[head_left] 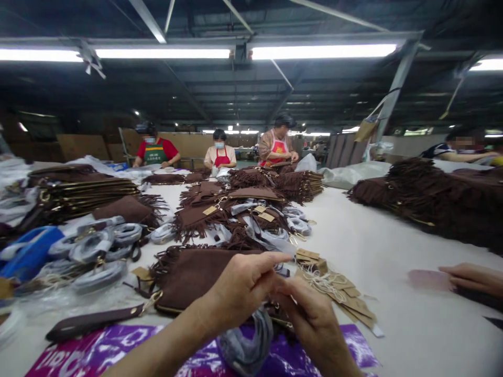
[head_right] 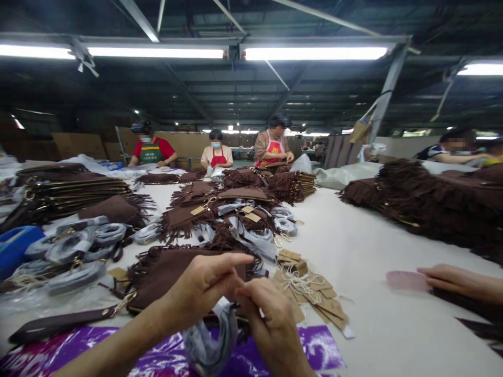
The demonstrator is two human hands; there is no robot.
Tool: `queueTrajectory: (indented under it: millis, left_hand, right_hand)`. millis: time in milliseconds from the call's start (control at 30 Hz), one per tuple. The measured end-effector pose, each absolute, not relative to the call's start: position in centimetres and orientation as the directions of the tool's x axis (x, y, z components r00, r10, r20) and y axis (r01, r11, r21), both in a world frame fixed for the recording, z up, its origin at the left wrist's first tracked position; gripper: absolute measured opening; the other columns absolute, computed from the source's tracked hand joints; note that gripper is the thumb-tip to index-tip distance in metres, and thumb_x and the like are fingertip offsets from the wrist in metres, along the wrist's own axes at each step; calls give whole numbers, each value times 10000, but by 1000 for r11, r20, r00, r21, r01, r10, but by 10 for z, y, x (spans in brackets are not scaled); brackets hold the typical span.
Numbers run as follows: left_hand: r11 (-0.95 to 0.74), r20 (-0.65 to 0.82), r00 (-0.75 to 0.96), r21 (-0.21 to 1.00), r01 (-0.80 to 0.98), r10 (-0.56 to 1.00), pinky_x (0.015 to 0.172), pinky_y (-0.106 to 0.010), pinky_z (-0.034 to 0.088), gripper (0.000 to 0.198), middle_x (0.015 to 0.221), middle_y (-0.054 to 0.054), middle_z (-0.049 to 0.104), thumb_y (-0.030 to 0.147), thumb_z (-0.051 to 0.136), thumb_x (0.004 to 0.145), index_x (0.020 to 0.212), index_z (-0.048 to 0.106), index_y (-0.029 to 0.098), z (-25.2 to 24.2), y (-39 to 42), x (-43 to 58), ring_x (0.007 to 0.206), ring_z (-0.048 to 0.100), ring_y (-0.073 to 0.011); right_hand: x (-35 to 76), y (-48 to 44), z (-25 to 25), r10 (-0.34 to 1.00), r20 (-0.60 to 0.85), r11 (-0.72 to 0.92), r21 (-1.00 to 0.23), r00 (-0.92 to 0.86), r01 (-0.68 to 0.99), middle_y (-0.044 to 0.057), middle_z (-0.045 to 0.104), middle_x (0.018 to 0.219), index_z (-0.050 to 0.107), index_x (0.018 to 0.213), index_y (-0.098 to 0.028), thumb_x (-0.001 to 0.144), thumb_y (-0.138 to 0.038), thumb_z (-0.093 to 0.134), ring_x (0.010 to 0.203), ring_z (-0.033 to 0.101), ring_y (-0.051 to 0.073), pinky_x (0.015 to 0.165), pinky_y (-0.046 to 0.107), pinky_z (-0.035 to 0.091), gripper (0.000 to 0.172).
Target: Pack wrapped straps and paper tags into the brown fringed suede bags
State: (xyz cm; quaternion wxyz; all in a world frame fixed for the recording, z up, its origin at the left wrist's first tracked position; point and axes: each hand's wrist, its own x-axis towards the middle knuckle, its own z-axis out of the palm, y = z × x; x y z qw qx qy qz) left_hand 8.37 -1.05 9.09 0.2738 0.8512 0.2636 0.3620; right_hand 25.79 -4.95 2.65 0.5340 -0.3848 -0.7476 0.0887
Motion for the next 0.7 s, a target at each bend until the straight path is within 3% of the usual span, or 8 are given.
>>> queueTrajectory:
  millis: [100, 200, 267, 367, 433, 533, 600, 700]
  left_hand:
    - [-735, 314, 732, 574, 362, 605, 923, -363, 490, 567, 1146, -69, 668, 262, 658, 833, 1366, 468, 229, 83, -8, 43, 1025, 618, -214]
    - [-755, 114, 768, 323, 571, 630, 1067, -482, 373, 748, 1396, -148, 503, 213, 768, 703, 1377, 442, 209, 53, -2, -2, 1279, 452, -321]
    - [-731, 35, 744, 218, 646, 668, 1051, -455, 391, 526, 1348, -149, 547, 142, 688, 758, 1260, 538, 188, 32, 4, -19, 1252, 489, -312]
    - [-681, 28, 687, 167, 713, 726, 864, -314, 489, 161, 1057, -85, 693, 113, 508, 884, 973, 623, 184, 17, 17, -25, 996, 643, -229]
    - [-641, 72, 638, 133, 756, 767, 718, -251, 479, 163, 867, -41, 707, 122, 461, 914, 862, 602, 188, 20, 29, -20, 823, 664, -192]
    - [-622, 134, 610, 88, 778, 781, 630, -227, 430, 158, 771, -10, 684, 163, 465, 930, 822, 576, 194, 34, 50, -15, 729, 644, -174]
    - [-634, 147, 620, 85, 769, 771, 617, -227, 418, 161, 756, 0, 670, 188, 466, 943, 826, 576, 198, 43, 60, -15, 712, 630, -169]
    - [-655, 196, 640, 17, 755, 743, 637, -255, 435, 159, 781, -15, 663, 194, 482, 947, 821, 580, 187, 52, 61, -15, 720, 615, -181]
  right_hand:
    - [283, -62, 41, 665, 741, 681, -556, -86, 476, 2, 649, 757, 667, 850, -255, 921, -250, 572, 714, 601, 167, 647, 242, 488, 119]
    - [308, -73, 51, 738, 669, 591, -706, 92, 390, 14, 661, 801, 682, 838, -272, 896, -384, 626, 757, 616, 177, 639, 224, 502, 139]
    - [314, -75, 54, 844, 521, 477, -838, 129, 264, 1, 632, 711, 676, 838, -263, 882, -472, 628, 640, 594, 155, 559, 217, 480, 218]
    - [301, -67, 51, 961, 236, 260, -948, -141, 183, -42, 526, 562, 640, 783, -225, 892, -513, 586, 436, 441, 95, 414, 198, 351, 313]
    - [280, -56, 44, 920, 121, 230, -937, -373, 264, -37, 517, 564, 606, 721, -208, 894, -475, 565, 473, 442, 100, 449, 203, 344, 321]
    - [247, -39, 29, 816, 54, 347, -842, -576, 412, -2, 600, 708, 574, 721, -209, 862, -320, 529, 683, 539, 147, 641, 237, 414, 185]
    - [233, -28, 18, 832, 48, 373, -786, -553, 493, 12, 613, 802, 541, 742, -211, 853, -265, 480, 781, 552, 168, 720, 258, 412, 138]
    - [230, -15, 7, 909, 61, 305, -771, -413, 558, 14, 572, 791, 488, 757, -212, 895, -307, 409, 779, 533, 182, 717, 279, 400, 185]
